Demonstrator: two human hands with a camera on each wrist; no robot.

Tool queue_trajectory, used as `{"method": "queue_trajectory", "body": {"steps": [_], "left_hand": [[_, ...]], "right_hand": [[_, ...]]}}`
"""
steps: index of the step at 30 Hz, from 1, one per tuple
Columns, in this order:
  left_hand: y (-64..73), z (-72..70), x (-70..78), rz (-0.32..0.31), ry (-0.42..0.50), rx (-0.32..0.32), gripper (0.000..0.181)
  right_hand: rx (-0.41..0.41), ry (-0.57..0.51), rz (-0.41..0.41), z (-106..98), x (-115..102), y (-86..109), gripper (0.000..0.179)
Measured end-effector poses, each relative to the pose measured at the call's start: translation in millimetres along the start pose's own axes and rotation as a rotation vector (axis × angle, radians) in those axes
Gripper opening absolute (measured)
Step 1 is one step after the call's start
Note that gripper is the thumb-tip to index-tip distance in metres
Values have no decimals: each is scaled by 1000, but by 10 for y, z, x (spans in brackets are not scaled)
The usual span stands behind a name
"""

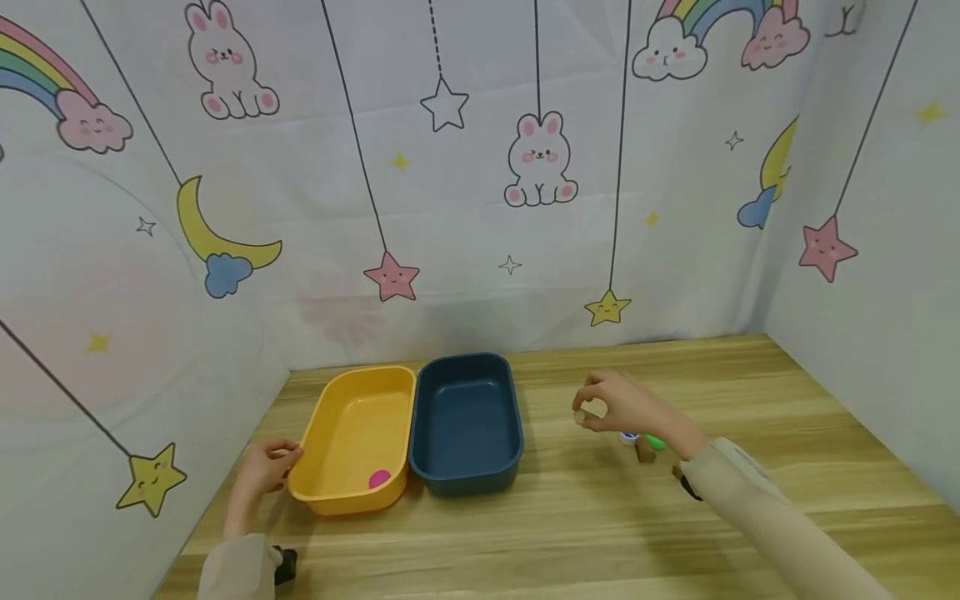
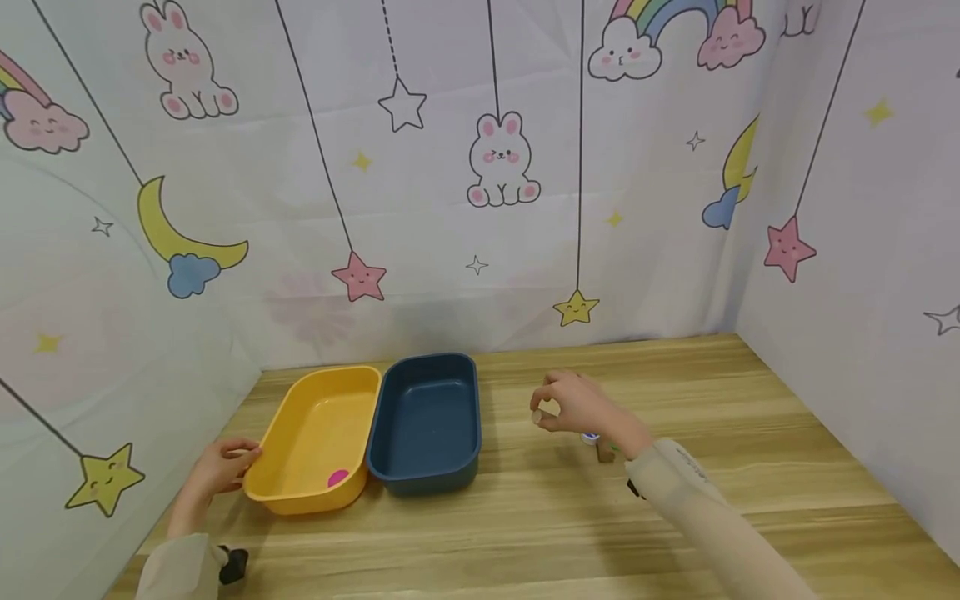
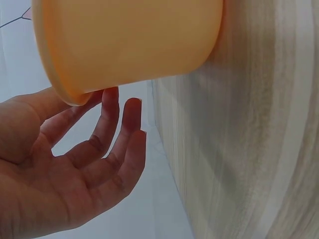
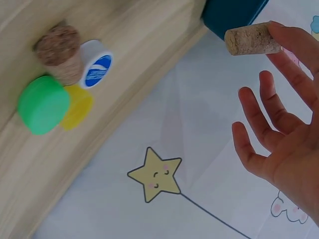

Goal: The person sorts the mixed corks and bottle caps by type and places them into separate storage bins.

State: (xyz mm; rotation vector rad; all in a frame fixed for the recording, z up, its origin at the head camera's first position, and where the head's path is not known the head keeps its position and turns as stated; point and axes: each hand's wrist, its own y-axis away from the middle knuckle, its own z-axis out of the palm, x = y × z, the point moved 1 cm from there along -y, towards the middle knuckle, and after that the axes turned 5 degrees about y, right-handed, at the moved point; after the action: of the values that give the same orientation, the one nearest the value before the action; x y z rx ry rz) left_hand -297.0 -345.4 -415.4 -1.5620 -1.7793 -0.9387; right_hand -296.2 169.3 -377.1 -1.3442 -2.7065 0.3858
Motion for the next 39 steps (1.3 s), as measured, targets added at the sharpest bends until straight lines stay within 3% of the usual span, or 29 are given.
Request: {"method": "queue_trajectory", "body": {"steps": [15,28,39], "left_hand": [[-7,8,-1,-16,0,3,31],[-45,11,-19,-19,20,-9,29],[-33,8,-6,-21,4,-7,30]], "right_hand": [[61,-15,-59,-89,-179,-444,15],[22,-26,-99,-157,-464,-779,17],[-22,-73,-148,-101,-681,-972,19]]}}
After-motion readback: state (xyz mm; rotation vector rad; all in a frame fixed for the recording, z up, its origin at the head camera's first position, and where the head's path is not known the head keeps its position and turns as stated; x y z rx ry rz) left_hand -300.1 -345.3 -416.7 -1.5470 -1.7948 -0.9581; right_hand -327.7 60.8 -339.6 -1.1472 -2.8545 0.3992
